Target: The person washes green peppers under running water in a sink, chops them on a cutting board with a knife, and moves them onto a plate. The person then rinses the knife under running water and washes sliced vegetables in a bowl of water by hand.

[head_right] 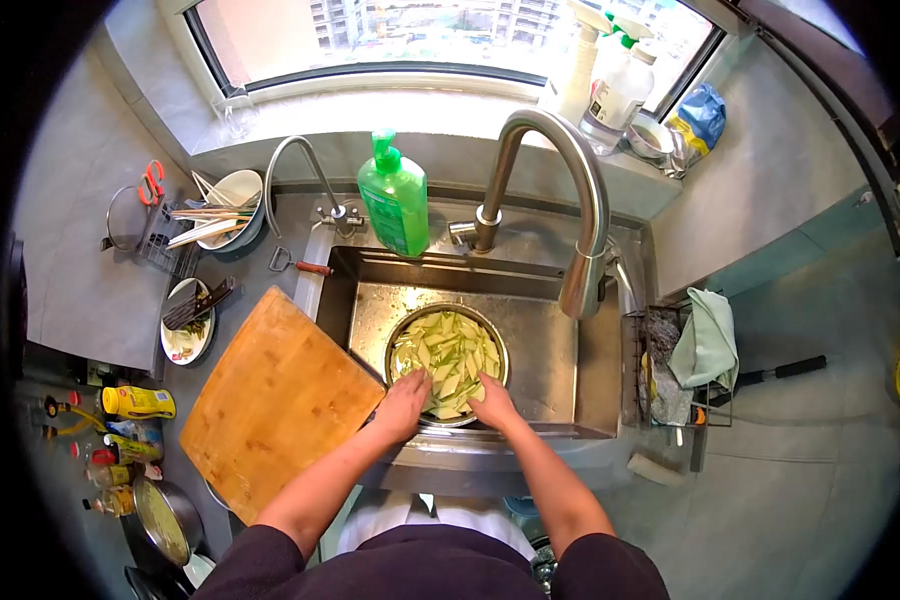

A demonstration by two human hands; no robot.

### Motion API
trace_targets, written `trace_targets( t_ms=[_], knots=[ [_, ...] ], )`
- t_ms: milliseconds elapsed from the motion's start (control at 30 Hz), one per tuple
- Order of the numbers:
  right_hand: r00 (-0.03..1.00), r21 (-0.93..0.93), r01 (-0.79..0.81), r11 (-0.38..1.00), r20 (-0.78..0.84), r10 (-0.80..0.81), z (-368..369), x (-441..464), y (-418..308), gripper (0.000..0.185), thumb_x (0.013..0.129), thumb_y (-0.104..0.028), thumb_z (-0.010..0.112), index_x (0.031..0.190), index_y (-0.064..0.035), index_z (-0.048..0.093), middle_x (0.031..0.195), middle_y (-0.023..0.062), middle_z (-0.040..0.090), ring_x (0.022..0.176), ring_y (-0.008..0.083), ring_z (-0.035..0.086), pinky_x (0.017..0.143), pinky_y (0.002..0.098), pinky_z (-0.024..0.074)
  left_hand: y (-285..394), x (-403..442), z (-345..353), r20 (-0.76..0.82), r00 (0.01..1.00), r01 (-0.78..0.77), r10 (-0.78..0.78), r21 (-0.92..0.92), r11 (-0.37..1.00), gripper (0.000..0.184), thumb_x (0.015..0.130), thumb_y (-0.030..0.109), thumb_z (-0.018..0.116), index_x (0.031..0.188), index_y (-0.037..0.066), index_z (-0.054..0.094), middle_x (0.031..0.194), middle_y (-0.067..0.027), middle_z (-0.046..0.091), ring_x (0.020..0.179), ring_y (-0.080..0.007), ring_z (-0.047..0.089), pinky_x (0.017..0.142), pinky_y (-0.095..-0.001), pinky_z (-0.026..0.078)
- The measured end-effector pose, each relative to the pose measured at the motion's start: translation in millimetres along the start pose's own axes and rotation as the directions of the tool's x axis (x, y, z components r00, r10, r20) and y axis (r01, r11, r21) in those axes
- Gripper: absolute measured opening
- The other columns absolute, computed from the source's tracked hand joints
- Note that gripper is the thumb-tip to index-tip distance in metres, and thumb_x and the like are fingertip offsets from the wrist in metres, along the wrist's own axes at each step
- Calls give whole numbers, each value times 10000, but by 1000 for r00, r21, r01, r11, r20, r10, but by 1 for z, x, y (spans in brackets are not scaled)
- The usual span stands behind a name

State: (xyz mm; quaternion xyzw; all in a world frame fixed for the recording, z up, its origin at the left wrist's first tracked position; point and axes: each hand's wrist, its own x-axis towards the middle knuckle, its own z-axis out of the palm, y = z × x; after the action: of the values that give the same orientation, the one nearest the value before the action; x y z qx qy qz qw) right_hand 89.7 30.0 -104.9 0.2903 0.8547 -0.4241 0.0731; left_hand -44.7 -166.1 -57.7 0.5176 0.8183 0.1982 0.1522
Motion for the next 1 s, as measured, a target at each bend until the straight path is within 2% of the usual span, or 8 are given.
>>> trace_targets(
  t_ms=[200,300,433,667,800,833,933,1000],
  knots=[
    [999,3,-11,1000,42,10,5,12,6,727,787,-245,687,1403,0,389,1396,267,423,1304,391,402,1093,403,334,-21,20,0,-57,987,152,-150,35,988,536,756,-33,510,1288,-66,454,1339,-300,441,1246,-418,438,1068,-439,347],
    [999,-71,35,997,-20,-37,17,37,23,798,814,-251,678,1464,-18,278,1412,296,367,1325,423,350,1111,422,294,-38,41,22,-45,945,306,-324,-233,923,553,767,-1,512,1306,-88,423,1367,-299,416,1280,-429,393,1104,-440,293],
    [982,195,19,981,-186,18,33,88,31,914,794,-275,728,1501,-55,192,1461,274,300,1353,397,312,1119,412,272,-65,82,47,44,861,460,-507,-495,737,663,864,207,548,1433,-28,301,1464,-271,317,1368,-414,290,1135,-429,241],
    [980,61,-153,986,140,144,46,113,12,1039,673,-342,831,1491,-86,245,1454,248,318,1363,369,315,1108,393,302,-71,111,87,392,674,729,-626,-488,480,769,911,453,561,1495,68,242,1516,-208,276,1395,-366,273,1136,-415,243],
    [996,213,-92,973,18,90,45,95,21,761,669,-229,814,1320,-17,480,1335,193,474,1212,355,495,1000,387,414,-54,91,81,321,773,609,-547,-616,499,682,919,442,567,1390,-25,409,1415,-242,422,1309,-360,413,1075,-390,337],
    [997,239,-15,971,-72,33,40,85,17,622,675,-159,784,1237,-27,551,1285,175,514,1141,353,542,959,390,438,-48,86,69,259,809,558,-528,-623,549,549,884,313,646,1319,8,507,1345,-243,489,1243,-357,480,1044,-393,374],
    [977,65,148,987,-167,-135,19,59,16,589,680,-129,766,1233,-72,570,1267,167,526,1147,346,542,980,391,425,-41,64,59,139,933,341,-332,-639,690,472,821,165,704,1262,57,574,1316,-238,511,1232,-338,491,1027,-378,388],
    [971,-145,224,964,-49,-233,1,45,2,770,658,-142,790,1359,-198,476,1443,179,344,1306,409,359,1019,477,391,-36,56,56,150,915,401,-376,-450,798,705,747,48,723,1374,193,434,1420,-218,351,1285,-417,377,999,-448,425]
  ],
)
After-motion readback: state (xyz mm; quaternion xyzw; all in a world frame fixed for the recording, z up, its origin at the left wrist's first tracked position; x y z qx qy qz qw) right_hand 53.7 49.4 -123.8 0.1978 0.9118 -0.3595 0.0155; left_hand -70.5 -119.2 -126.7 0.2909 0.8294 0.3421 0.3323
